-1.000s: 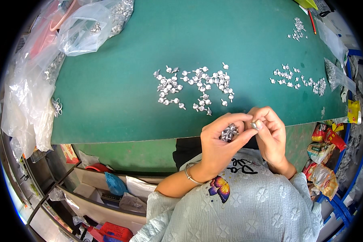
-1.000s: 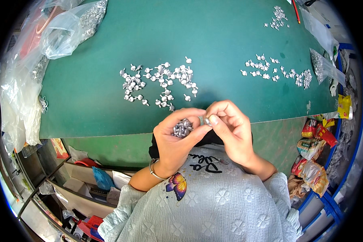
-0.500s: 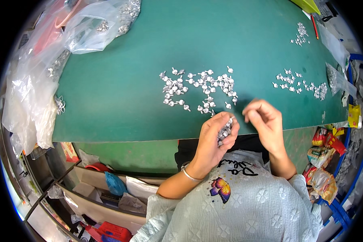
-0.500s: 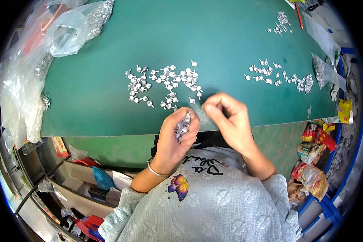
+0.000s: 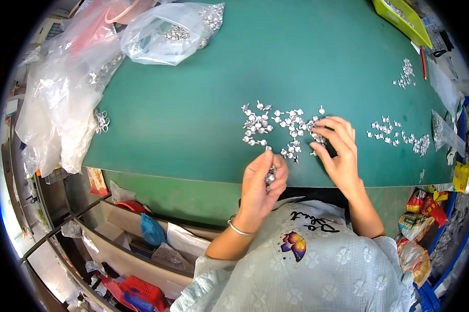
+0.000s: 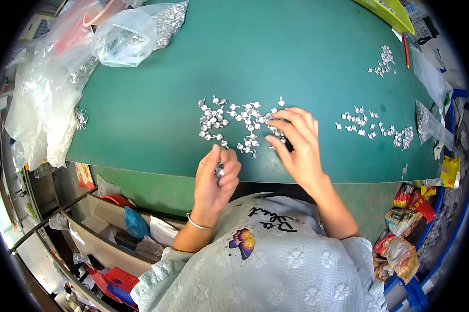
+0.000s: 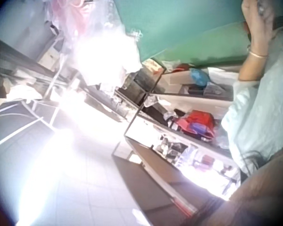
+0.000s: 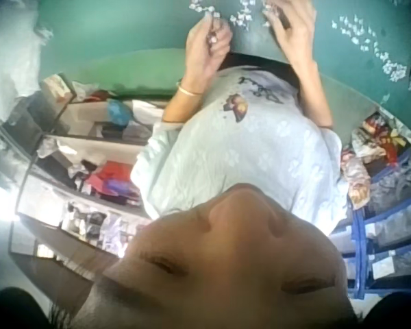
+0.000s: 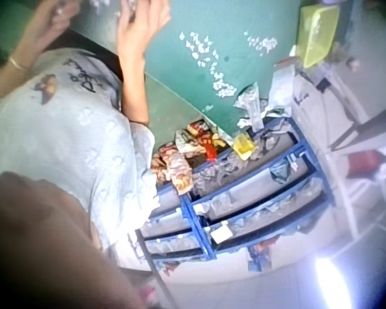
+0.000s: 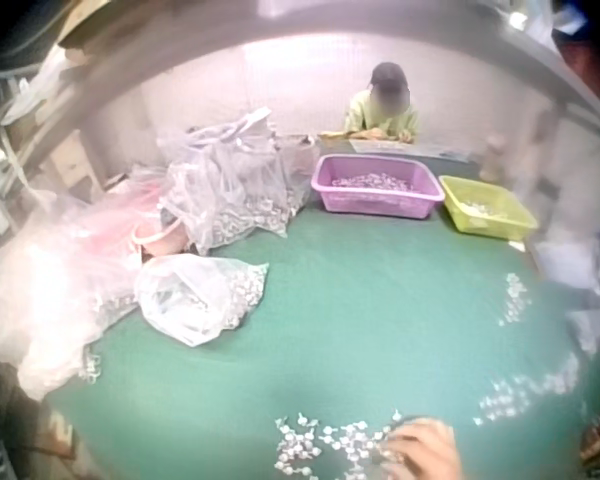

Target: The person repeatedly picks up small white plastic pieces and metal pins from a green table and inserts the pins into the plastic pieces by hand. The person works continuously on a large pile of these components, occasionally gathering them into a central pile.

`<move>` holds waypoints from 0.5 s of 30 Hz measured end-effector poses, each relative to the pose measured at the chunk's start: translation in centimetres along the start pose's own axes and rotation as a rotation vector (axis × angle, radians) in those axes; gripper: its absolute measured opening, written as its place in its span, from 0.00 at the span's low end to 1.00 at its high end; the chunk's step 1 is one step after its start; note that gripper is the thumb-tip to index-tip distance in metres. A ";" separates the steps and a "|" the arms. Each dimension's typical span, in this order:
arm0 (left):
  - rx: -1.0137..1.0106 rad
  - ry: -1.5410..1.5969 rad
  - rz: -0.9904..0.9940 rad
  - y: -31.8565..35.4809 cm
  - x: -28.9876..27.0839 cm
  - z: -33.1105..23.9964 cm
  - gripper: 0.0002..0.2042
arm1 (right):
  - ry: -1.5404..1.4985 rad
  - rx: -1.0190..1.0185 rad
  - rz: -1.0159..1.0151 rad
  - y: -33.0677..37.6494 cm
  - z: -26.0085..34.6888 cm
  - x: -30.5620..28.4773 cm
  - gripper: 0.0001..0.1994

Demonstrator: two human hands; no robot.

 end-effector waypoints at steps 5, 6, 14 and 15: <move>0.025 -0.058 -0.003 -0.1 -0.4 -0.8 0.12 | 0.063 -0.009 -0.038 -1.6 0.3 0.7 0.10; 0.021 -0.086 -0.019 -0.1 -0.3 -0.7 0.11 | 0.084 -0.005 -0.031 -1.8 0.4 1.0 0.10; -0.012 -0.095 0.008 -0.5 -0.2 -0.2 0.11 | 0.121 -0.037 -0.024 -2.2 0.0 1.2 0.09; -0.014 -0.095 0.010 -0.5 -0.2 -0.2 0.10 | 0.110 -0.007 -0.025 -2.3 0.3 1.3 0.08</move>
Point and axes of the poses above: each hand's wrist, its own y-axis away from the middle knuckle, its own x-axis out of the palm, z = x × y, the point moved 3 cm from there along -y, towards the middle knuckle, and after that the axes turned 2 degrees about y, right-handed, at the moved point
